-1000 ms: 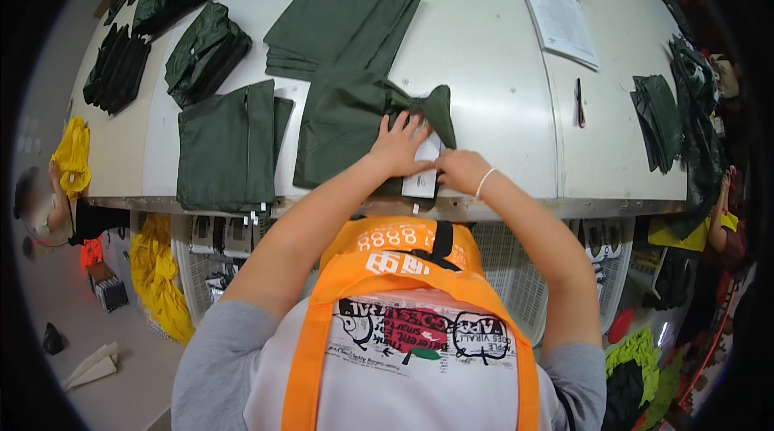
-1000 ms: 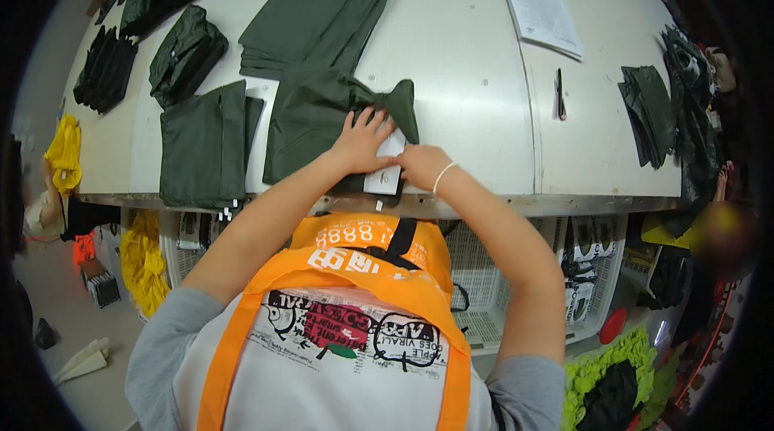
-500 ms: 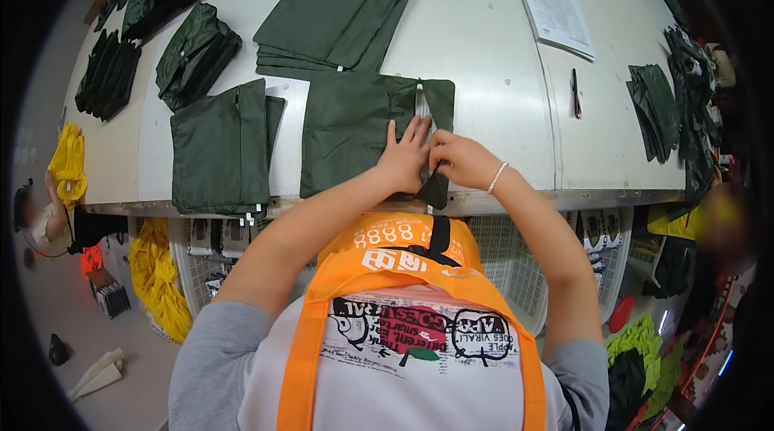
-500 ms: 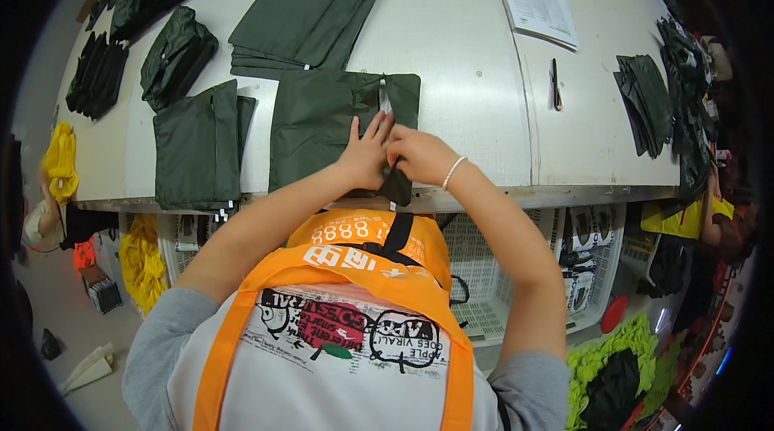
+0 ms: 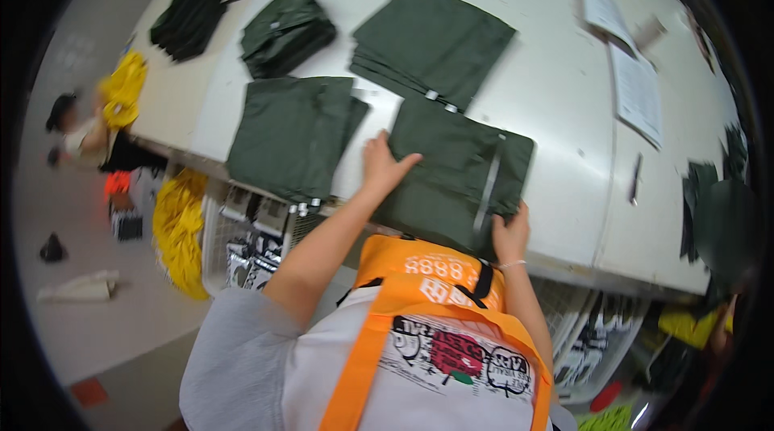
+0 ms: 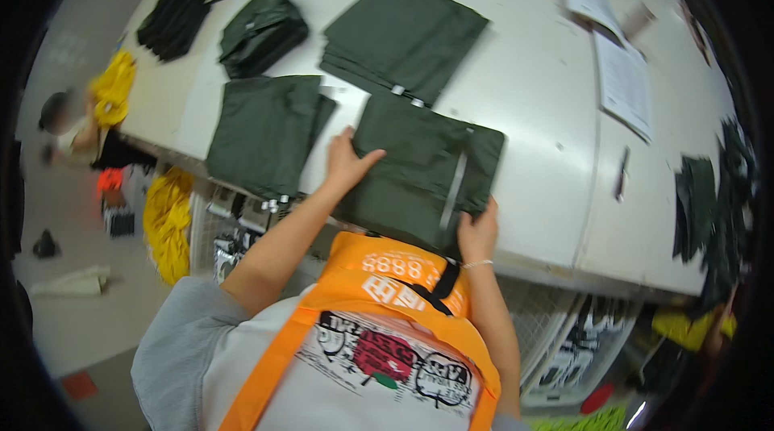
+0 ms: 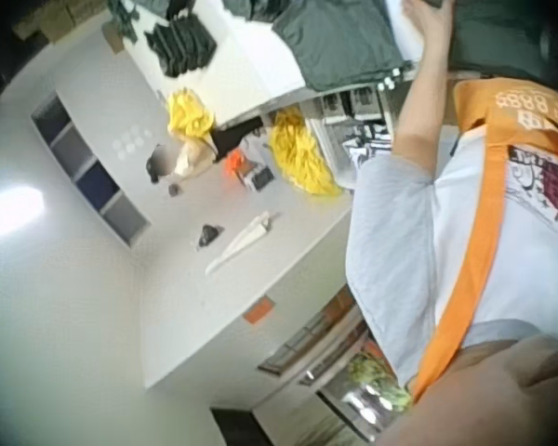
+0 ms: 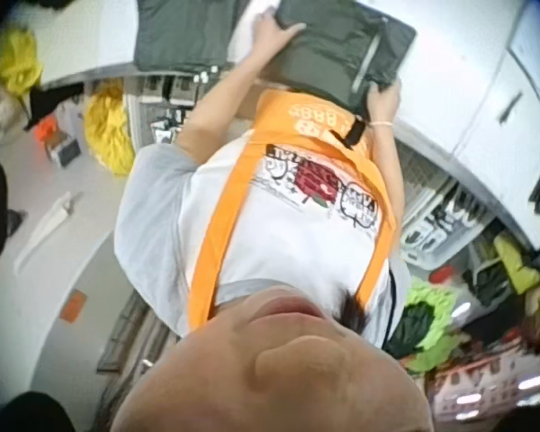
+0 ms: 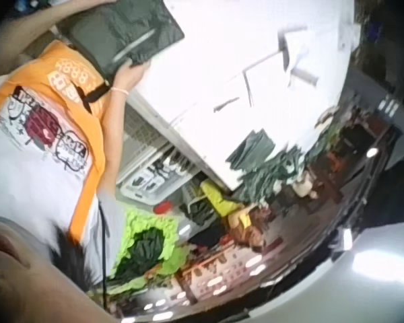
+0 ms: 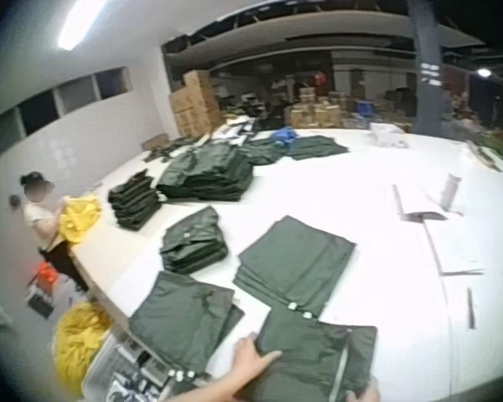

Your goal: The person folds green trousers on a table, places a paper insert inside each folded pair, and stacks them. The person repeats this process for multiple trousers throughout the clip.

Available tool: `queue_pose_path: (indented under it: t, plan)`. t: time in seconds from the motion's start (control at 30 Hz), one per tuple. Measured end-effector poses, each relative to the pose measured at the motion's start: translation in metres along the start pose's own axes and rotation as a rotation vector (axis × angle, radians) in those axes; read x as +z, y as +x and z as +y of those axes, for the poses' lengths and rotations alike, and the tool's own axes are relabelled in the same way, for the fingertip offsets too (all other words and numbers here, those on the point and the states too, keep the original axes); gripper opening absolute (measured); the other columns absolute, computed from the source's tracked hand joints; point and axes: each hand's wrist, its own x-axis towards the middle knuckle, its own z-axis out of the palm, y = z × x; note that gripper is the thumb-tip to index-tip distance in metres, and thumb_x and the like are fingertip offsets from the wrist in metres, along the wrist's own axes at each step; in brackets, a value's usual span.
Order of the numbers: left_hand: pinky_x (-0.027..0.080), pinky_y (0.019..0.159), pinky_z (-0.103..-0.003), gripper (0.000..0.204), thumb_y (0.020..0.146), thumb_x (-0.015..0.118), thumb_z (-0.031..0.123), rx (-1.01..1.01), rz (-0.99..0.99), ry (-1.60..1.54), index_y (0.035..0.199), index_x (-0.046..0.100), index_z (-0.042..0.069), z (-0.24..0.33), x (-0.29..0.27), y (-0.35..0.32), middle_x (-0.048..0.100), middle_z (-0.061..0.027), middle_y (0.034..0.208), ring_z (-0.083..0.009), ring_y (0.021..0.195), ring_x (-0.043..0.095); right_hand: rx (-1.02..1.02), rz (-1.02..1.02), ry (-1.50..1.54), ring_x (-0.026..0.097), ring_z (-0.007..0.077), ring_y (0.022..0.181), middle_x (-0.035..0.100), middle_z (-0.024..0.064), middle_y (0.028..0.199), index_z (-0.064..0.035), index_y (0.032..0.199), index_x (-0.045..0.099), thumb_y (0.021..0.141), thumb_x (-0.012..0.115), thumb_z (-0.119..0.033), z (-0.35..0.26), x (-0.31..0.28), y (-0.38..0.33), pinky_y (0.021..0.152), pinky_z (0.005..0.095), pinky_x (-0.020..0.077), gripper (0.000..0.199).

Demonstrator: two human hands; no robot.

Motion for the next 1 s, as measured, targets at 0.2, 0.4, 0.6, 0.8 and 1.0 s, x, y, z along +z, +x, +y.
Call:
queue_pose_path:
  t: [0.2, 0.4, 0.6, 0.8, 1.0]
  plan:
    - [0.044, 0.092, -0.035, 0.071, 0.067, 0.079, 0.017, -0.12, -0.22, -0.433, 0.127, 0.045, -0.002, -0.006, -0.036, -0.018, 0.059, -0.0199, 0.115, -0.0304, 0.109, 0.057, 0.059, -0.236, 0.21, 0.06, 0.0266, 0.093, 0.062, 0.0183, 0.102, 0.0061, 0.111, 0.051, 0.086, 0.057, -0.009, -0.009, -0.017, 0.023, 0.084, 0.035, 0.0457, 0.03]
    - [0.042, 0.094, -0.036, 0.07, 0.068, 0.08, 0.014, 0.034, 0.266, -0.062, 0.128, 0.046, 0.0, -0.037, -0.184, 0.033, 0.057, -0.0178, 0.12, -0.0265, 0.113, 0.052, 0.055, -0.624, 0.496, 0.059, 0.0146, 0.082, 0.062, 0.0092, 0.095, 0.0026, 0.111, 0.052, 0.086, 0.065, -0.017, -0.135, 0.05, 0.039, 0.07, 0.0297, 0.0495, 0.034]
    - [0.029, 0.104, -0.051, 0.079, 0.08, 0.06, 0.057, -0.091, 0.436, 0.554, 0.141, 0.036, 0.012, -0.153, -0.198, 0.099, 0.031, -0.023, 0.145, -0.0433, 0.13, 0.032, -0.072, -1.018, 0.516, 0.064, 0.0282, 0.086, 0.065, 0.0204, 0.094, 0.0054, 0.132, 0.036, 0.085, 0.065, -0.021, -0.171, 0.157, 0.051, 0.08, 0.035, 0.0495, 0.061]
    - [0.015, 0.108, -0.059, 0.075, 0.087, 0.039, 0.065, -0.463, 0.278, 0.621, 0.147, 0.024, 0.022, -0.205, -0.093, 0.096, 0.017, -0.0171, 0.153, -0.0374, 0.14, 0.016, -0.713, -0.264, -0.42, 0.046, 0.0303, 0.121, 0.051, 0.0168, 0.128, -0.004, 0.125, 0.05, 0.08, 0.068, -0.022, -0.123, 0.135, 0.194, 0.105, 0.0418, 0.0334, 0.052]
    - [0.021, 0.106, -0.058, 0.072, 0.089, 0.046, 0.055, -0.452, 0.355, 0.799, 0.145, 0.029, 0.013, -0.215, -0.125, 0.126, 0.024, -0.0194, 0.15, -0.037, 0.137, 0.023, -0.675, -0.461, -0.313, 0.052, 0.0262, 0.116, 0.063, 0.0103, 0.113, -0.0035, 0.099, 0.066, 0.081, 0.065, -0.018, -0.099, 0.097, 0.206, 0.1, 0.0381, 0.0401, 0.023]
